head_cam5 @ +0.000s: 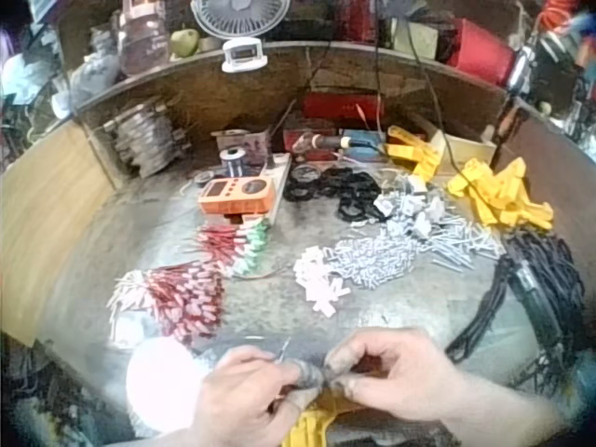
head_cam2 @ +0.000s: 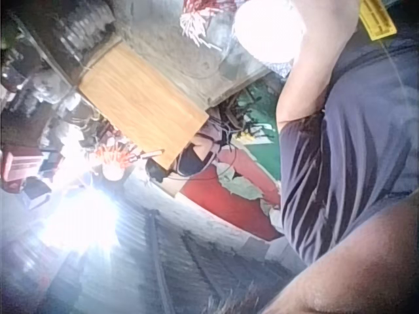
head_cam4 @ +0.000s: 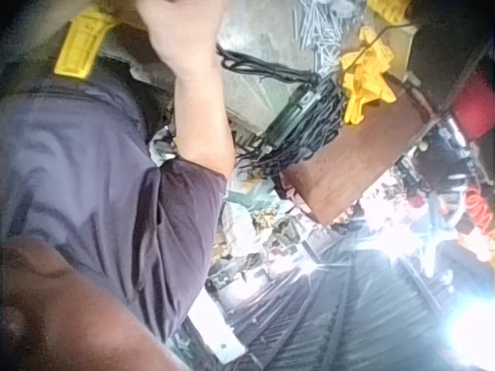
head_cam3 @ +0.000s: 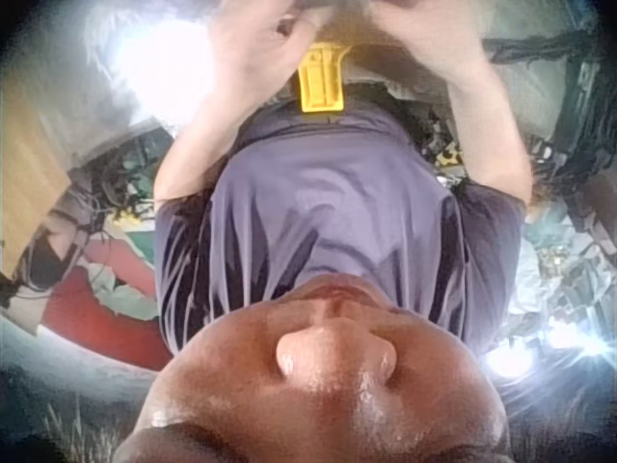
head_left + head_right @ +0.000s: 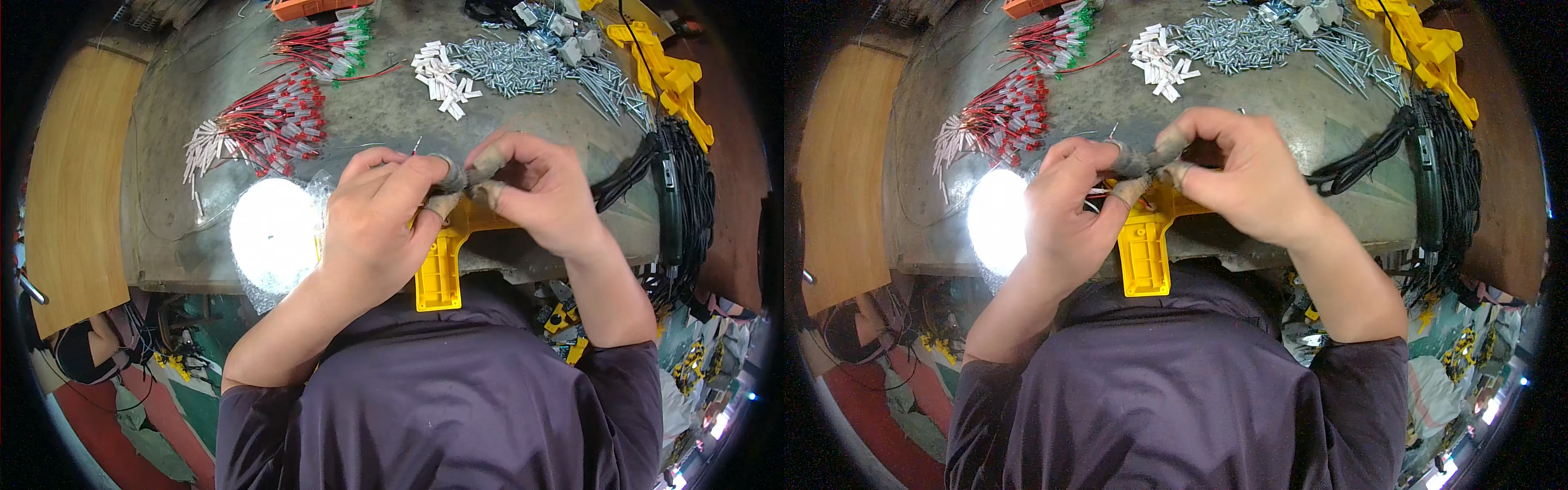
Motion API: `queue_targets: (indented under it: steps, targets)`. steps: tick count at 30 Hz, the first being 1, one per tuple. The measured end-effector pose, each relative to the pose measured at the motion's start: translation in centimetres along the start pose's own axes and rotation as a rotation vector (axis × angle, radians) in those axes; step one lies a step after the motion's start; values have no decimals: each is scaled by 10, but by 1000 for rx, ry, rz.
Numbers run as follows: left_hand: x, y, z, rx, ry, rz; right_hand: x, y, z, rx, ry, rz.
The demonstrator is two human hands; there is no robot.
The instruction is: Soldering wires and assembling components into a yellow plastic device housing.
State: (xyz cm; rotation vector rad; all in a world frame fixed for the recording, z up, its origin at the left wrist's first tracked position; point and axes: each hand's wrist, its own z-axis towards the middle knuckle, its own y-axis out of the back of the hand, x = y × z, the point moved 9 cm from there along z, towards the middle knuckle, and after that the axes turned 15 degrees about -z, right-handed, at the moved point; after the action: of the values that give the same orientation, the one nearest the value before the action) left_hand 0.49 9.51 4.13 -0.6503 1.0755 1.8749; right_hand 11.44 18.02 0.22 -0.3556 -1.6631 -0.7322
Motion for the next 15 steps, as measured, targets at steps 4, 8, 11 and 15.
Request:
queue_targets:
  steps: [4,8,11,15]
  targets:
    - [16,6,-6,-157,138,-127,14,4,-1,-174,56,-10]
    - [11,2,-2,-112,67,-72,6,17,-5,-91,73,-160]
    - [-14,5,7,-65,-63,139,20,17,-6,-132,182,-362]
    - [-5,8,2,-153,-72,189,28,17,-1,-49,160,-436]
